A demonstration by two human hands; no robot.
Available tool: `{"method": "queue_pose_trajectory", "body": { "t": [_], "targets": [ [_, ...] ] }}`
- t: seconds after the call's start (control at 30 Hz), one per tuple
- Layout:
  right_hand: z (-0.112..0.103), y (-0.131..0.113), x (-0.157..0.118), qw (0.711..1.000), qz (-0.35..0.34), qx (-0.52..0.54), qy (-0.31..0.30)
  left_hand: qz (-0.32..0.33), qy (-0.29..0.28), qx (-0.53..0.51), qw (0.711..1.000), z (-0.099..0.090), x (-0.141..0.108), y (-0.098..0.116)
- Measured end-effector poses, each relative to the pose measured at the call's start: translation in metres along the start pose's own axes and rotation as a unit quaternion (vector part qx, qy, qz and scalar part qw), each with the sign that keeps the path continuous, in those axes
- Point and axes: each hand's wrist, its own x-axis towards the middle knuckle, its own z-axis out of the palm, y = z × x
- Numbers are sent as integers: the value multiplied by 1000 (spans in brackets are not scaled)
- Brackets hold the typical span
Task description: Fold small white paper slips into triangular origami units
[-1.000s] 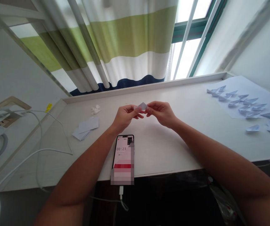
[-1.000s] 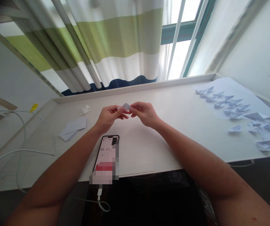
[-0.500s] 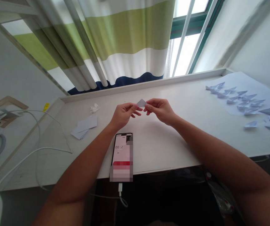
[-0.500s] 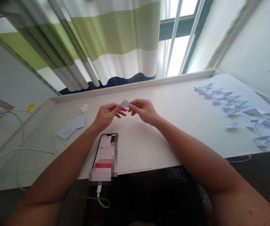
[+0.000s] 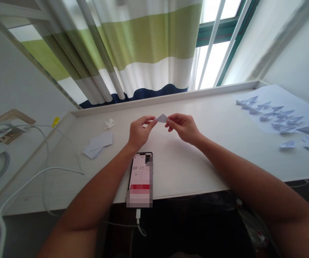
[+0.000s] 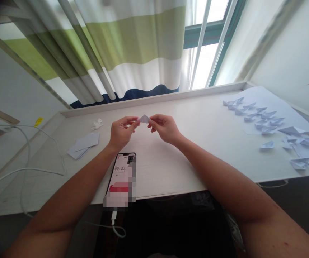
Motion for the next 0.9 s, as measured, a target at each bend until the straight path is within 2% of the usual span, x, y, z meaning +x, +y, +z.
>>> {"method": "queue_pose_trajectory", "body": {
  "t": [0.17, 0.33, 0.4, 0.57, 0.8, 0.9],
  "targets": [
    [2, -2, 0, 1000, -2, -8, 6, -1, -23, -32, 999, 0, -2, 11],
    [1, -4, -1, 1000, -8, -10, 0, -50, -79, -103, 990, -2, 0, 17],
    [1, -4, -1, 1000, -7, -11, -3, -47, -88, -120, 988, -2, 1, 16],
    [1, -2, -1, 1000, -7, -20, 5, -12, -62, -86, 994, -2, 1, 10],
    [1, -2, -1, 1000, -3, -19, 10, -9, -103, -45, 994, -5, 0, 13],
    [-1, -3, -1, 1000, -5, -20, 14, 40, -90, -6, 995, -7, 1, 13]
  ]
}}
